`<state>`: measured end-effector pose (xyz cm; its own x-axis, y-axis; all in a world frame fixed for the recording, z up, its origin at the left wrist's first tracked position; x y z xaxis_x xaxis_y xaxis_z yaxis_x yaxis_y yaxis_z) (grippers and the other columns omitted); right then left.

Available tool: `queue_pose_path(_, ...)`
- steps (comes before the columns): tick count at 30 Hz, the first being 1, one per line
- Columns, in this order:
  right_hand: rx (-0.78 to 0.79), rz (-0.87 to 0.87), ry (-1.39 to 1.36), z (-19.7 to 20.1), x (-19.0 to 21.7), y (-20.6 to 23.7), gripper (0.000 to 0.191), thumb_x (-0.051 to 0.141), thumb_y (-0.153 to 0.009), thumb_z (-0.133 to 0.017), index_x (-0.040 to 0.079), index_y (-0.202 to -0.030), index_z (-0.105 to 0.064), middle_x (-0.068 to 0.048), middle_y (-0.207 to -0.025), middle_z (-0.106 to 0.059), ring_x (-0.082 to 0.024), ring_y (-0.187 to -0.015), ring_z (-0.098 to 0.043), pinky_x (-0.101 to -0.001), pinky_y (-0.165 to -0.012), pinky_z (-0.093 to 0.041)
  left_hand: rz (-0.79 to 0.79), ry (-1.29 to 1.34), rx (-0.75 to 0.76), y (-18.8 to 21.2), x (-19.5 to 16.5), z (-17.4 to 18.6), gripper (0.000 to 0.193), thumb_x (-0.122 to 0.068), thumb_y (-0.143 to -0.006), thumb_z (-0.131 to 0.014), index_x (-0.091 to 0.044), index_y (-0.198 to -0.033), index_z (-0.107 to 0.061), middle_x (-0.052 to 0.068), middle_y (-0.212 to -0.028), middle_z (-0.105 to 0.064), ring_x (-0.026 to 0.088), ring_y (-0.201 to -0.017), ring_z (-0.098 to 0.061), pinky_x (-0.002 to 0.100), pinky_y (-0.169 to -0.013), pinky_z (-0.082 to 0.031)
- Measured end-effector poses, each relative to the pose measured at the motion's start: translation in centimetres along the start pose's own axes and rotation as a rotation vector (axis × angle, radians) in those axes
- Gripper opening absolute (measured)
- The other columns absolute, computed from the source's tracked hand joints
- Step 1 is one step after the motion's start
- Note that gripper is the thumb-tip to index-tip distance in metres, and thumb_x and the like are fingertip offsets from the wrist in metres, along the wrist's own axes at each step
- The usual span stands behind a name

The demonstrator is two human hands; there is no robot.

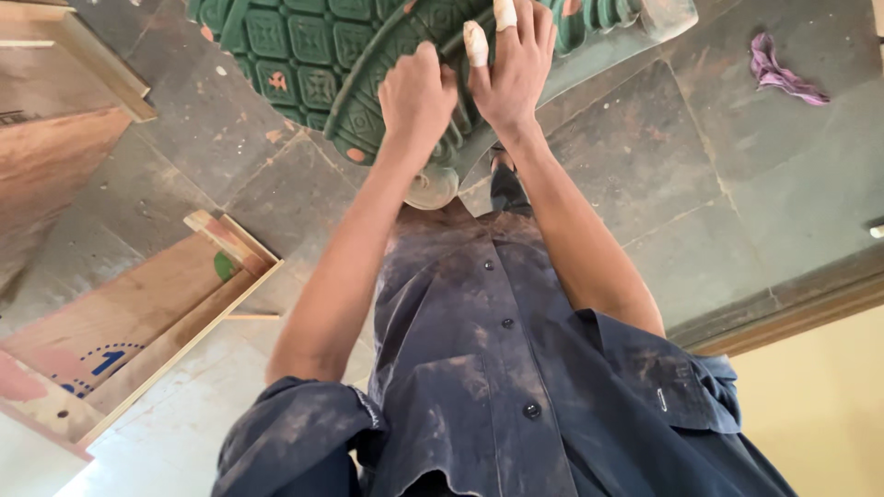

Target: The person sands the carved edges of a green and pink wooden headboard using a sanding block. They move along the length of the headboard, focusing on the detailed patterns and curves.

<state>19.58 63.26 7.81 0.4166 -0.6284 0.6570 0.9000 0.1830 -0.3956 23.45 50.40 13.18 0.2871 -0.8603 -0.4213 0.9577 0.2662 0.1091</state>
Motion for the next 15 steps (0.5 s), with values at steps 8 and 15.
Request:
queue_pose_path(8,-0.011,0.019,-0.012,0.9,0.4,-0.2,0.046,0.03,-0.108,-0.064,-0.001,-0.141,-0.054,-0.014,-0.136,-0.059,-0.035,-0.116,-0.053,-0.0474,-0.103,-0.04,0.005,-0.076,0.032,2.1,-1.3,-0.3,0.02,-0.02,-0.091,-0.063,-0.001,-0.085,-0.061,0.023,-0.076,-0.071,0.044,-0.071,-0.071,0.056,-0.064,-0.055)
queue_pose_path(15,-0.015,0.014,-0.009,2.0,0.5,-0.6,0.038,0.032,-0.109,-0.063,0.002,-0.133,-0.058,-0.015,-0.129,-0.06,-0.04,-0.117,-0.052,-0.0493,-0.102,-0.04,0.022,-0.073,0.02,3.0,-2.1,-0.5,0.022,-0.021,-0.091,-0.064,0.0,-0.086,-0.062,0.026,-0.077,-0.069,0.046,-0.074,-0.07,0.057,-0.069,-0.054)
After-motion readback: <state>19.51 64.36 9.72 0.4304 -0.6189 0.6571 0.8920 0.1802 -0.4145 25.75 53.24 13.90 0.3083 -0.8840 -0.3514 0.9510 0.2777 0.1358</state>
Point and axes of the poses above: each hand's wrist, its own y-axis away from the middle knuckle, its own z-axis out of the back of the hand, x = y × z, the point moved 2 cm from there along -y, towards the middle knuckle
